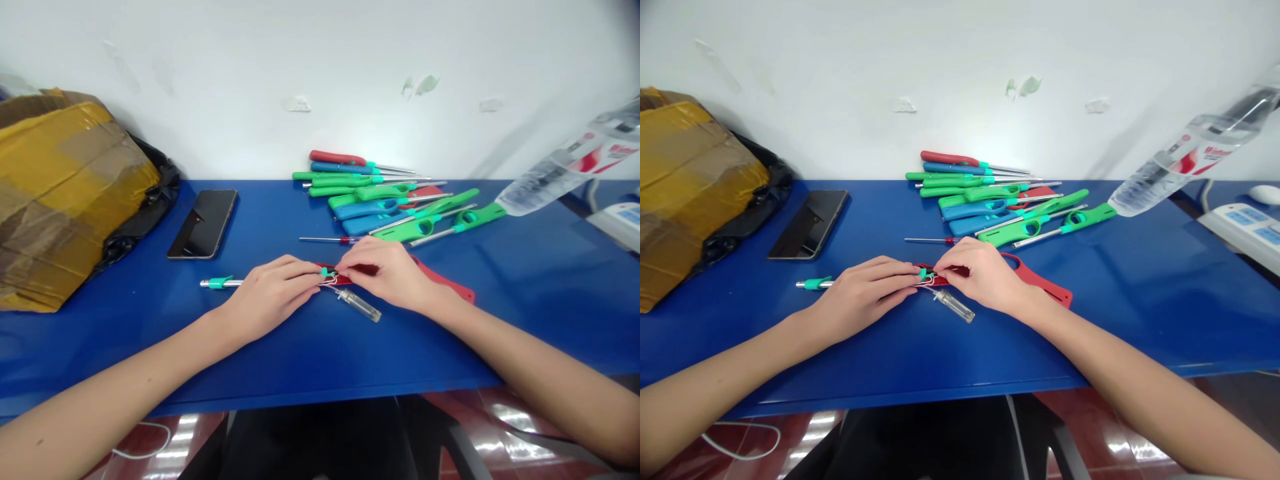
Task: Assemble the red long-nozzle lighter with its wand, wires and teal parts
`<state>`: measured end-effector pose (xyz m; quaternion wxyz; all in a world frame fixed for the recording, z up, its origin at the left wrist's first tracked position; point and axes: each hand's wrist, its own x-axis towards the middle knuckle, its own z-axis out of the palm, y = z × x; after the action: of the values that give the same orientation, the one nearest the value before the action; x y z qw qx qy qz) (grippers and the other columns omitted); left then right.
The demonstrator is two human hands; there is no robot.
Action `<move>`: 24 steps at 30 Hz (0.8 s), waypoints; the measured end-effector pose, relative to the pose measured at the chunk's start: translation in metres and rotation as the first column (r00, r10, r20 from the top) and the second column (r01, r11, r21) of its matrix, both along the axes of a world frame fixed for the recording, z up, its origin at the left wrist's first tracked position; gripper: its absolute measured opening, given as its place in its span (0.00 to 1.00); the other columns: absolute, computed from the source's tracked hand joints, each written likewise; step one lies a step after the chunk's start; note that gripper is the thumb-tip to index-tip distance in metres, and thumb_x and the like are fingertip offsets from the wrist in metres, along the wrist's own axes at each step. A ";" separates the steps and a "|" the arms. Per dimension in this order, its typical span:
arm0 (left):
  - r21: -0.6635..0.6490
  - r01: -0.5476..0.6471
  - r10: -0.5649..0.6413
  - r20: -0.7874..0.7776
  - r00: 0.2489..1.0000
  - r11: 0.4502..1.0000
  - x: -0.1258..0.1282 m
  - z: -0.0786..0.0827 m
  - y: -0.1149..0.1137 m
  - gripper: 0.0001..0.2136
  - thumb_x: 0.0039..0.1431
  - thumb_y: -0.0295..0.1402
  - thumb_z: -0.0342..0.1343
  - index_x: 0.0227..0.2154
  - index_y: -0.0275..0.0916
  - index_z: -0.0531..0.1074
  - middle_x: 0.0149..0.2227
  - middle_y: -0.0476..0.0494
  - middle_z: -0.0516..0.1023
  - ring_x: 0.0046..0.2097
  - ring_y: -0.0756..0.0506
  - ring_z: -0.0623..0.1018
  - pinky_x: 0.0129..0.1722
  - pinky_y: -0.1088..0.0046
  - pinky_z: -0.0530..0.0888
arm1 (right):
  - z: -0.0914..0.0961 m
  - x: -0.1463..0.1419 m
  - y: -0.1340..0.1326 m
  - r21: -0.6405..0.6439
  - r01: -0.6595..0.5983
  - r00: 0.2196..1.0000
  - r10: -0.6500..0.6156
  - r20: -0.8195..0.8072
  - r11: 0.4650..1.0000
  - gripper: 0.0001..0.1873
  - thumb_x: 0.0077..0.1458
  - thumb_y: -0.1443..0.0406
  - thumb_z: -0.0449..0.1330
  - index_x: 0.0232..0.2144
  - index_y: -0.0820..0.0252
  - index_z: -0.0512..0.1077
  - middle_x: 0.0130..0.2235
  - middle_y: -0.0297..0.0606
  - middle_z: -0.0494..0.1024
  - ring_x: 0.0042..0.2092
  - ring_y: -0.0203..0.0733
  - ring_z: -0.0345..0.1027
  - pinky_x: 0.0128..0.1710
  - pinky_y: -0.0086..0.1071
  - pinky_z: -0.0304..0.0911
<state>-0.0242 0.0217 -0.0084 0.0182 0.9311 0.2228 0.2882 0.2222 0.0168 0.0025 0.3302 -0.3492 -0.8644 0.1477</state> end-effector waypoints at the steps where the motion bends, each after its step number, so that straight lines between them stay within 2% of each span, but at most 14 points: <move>1: 0.020 0.004 -0.004 0.002 1.000 1.000 0.000 0.001 0.000 0.08 0.66 0.29 0.55 0.44 0.38 0.77 0.46 0.43 0.82 0.44 0.45 0.80 0.45 0.67 0.81 | 0.002 0.001 0.000 0.004 -0.012 1.000 0.012 0.012 1.000 0.08 0.59 0.72 0.60 0.33 0.58 0.79 0.33 0.35 0.83 0.36 0.40 0.74 0.44 0.39 0.70; 6: 0.110 0.020 -0.015 -0.047 0.999 0.994 0.000 0.003 -0.002 0.10 0.67 0.28 0.52 0.48 0.38 0.75 0.47 0.44 0.82 0.47 0.44 0.81 0.47 0.66 0.81 | 0.008 0.008 -0.006 0.069 -0.108 0.982 0.096 0.161 0.992 0.12 0.63 0.69 0.56 0.42 0.58 0.79 0.40 0.38 0.83 0.46 0.45 0.74 0.49 0.41 0.71; 12: 0.183 0.042 -0.026 -0.085 0.996 0.982 -0.002 0.001 -0.003 0.11 0.67 0.26 0.52 0.48 0.36 0.75 0.48 0.42 0.81 0.50 0.42 0.81 0.50 0.65 0.81 | 0.009 0.012 -0.013 0.170 -0.165 0.938 0.101 0.331 0.972 0.17 0.65 0.66 0.51 0.51 0.60 0.76 0.46 0.43 0.82 0.51 0.47 0.73 0.52 0.43 0.71; 16: 0.190 0.040 -0.026 -0.076 0.997 0.981 -0.002 0.001 -0.003 0.08 0.67 0.26 0.52 0.43 0.36 0.76 0.47 0.44 0.82 0.50 0.42 0.81 0.49 0.65 0.81 | 0.011 0.010 -0.016 0.249 -0.193 0.910 0.078 0.406 0.949 0.18 0.67 0.65 0.50 0.52 0.62 0.75 0.46 0.45 0.81 0.50 0.49 0.72 0.51 0.44 0.71; 20: 0.196 0.020 -0.008 -0.060 0.998 0.980 -0.002 0.002 -0.004 0.09 0.67 0.26 0.52 0.45 0.37 0.76 0.47 0.45 0.82 0.50 0.43 0.81 0.48 0.67 0.81 | 0.012 0.009 -0.018 0.237 -0.190 0.906 0.077 0.416 0.953 0.17 0.64 0.66 0.54 0.51 0.62 0.76 0.46 0.48 0.80 0.50 0.52 0.73 0.49 0.47 0.72; 24: 0.191 0.056 -0.041 -0.081 0.996 0.980 -0.004 0.001 -0.003 0.11 0.66 0.26 0.52 0.47 0.38 0.75 0.49 0.45 0.81 0.51 0.43 0.81 0.49 0.66 0.81 | 0.010 0.007 -0.022 0.231 -0.152 0.907 0.043 0.419 0.961 0.16 0.61 0.67 0.56 0.50 0.63 0.76 0.46 0.49 0.80 0.48 0.53 0.74 0.46 0.48 0.72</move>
<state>-0.0284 0.0183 -0.0072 -0.0736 0.9440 0.1715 0.2722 0.2291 -0.0048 0.0126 0.1765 -0.2821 -0.9426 -0.0262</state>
